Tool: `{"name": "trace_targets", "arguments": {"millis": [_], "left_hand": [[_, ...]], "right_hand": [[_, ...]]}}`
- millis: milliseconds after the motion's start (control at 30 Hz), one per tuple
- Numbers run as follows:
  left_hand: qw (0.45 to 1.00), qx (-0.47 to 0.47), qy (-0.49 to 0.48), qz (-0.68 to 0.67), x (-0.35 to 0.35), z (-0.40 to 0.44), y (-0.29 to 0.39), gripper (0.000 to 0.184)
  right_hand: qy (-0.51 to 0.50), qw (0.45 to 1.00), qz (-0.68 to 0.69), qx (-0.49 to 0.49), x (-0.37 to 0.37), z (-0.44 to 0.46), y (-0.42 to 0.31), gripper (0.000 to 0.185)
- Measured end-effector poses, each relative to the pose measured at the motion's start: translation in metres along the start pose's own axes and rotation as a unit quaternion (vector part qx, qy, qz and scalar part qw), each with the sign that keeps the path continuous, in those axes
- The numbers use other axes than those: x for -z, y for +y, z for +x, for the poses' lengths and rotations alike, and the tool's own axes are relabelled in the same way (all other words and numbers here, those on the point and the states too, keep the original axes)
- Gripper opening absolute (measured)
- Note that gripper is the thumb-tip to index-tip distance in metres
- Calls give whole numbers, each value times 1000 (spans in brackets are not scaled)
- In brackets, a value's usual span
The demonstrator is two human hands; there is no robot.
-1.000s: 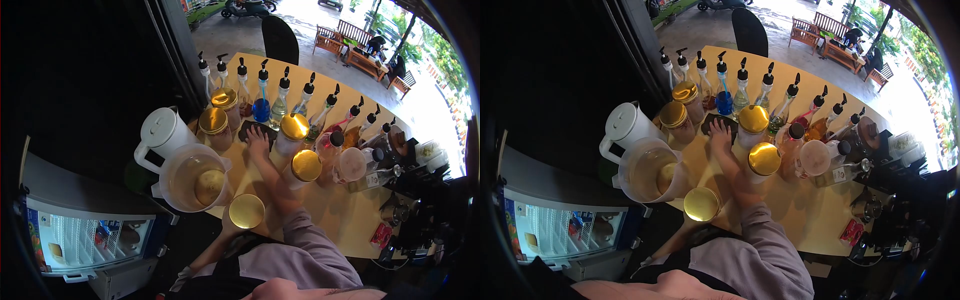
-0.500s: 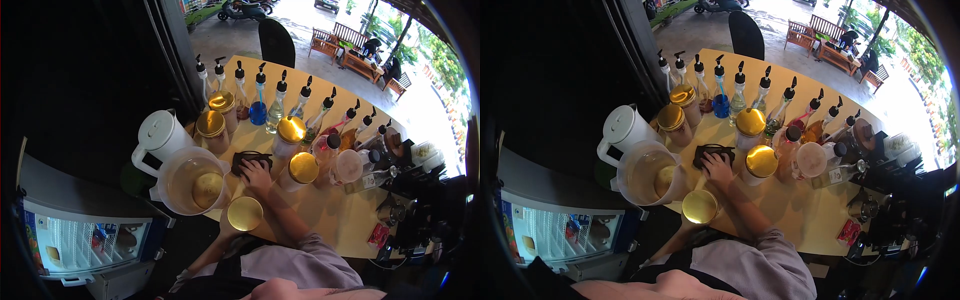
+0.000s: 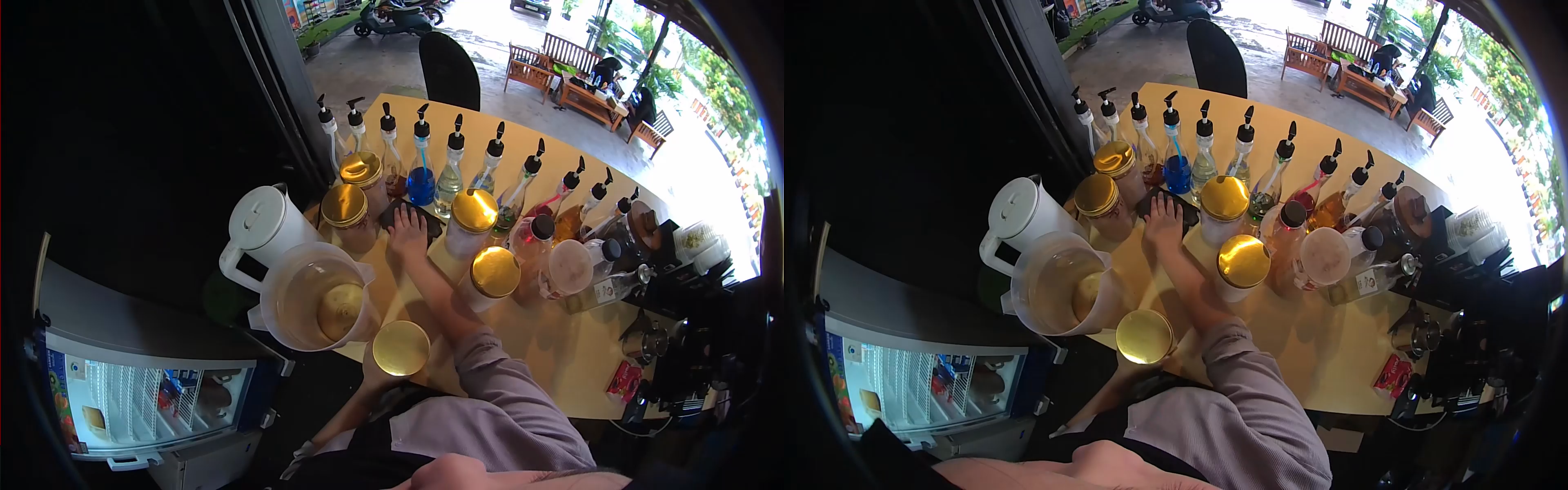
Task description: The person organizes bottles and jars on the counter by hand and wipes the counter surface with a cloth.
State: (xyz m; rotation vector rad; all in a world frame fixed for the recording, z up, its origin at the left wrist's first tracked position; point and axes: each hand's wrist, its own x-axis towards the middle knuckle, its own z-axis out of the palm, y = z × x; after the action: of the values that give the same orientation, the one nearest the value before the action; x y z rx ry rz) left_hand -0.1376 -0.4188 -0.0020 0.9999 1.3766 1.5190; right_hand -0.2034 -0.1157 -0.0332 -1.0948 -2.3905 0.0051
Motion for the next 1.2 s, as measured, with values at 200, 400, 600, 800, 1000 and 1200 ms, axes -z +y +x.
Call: {"name": "trace_targets", "arguments": {"millis": [200,400,600,800,1000,1200], "left_hand": [[999,9,-3,32,0,2,-8,83],[999,-7,41,-3,3,1,-37,75],[989,41,-23,-142,24,-6,-117,64],[1000,0,26,11,8,-9,-53,76],[998,-4,45,-36,-5,1,-15,83],[998,15,47,-37,2,-2,-41,76]], "right_hand": [[-91,991,39,91,50,-34,0,48],[-99,962,233,106,87,-119,12,36],[44,977,199,65,64,-68,17,27],[67,984,167,13,12,-5,13,26],[10,988,149,34,26,-42,7,31],[79,986,142,-48,-1,-11,9,31]]}}
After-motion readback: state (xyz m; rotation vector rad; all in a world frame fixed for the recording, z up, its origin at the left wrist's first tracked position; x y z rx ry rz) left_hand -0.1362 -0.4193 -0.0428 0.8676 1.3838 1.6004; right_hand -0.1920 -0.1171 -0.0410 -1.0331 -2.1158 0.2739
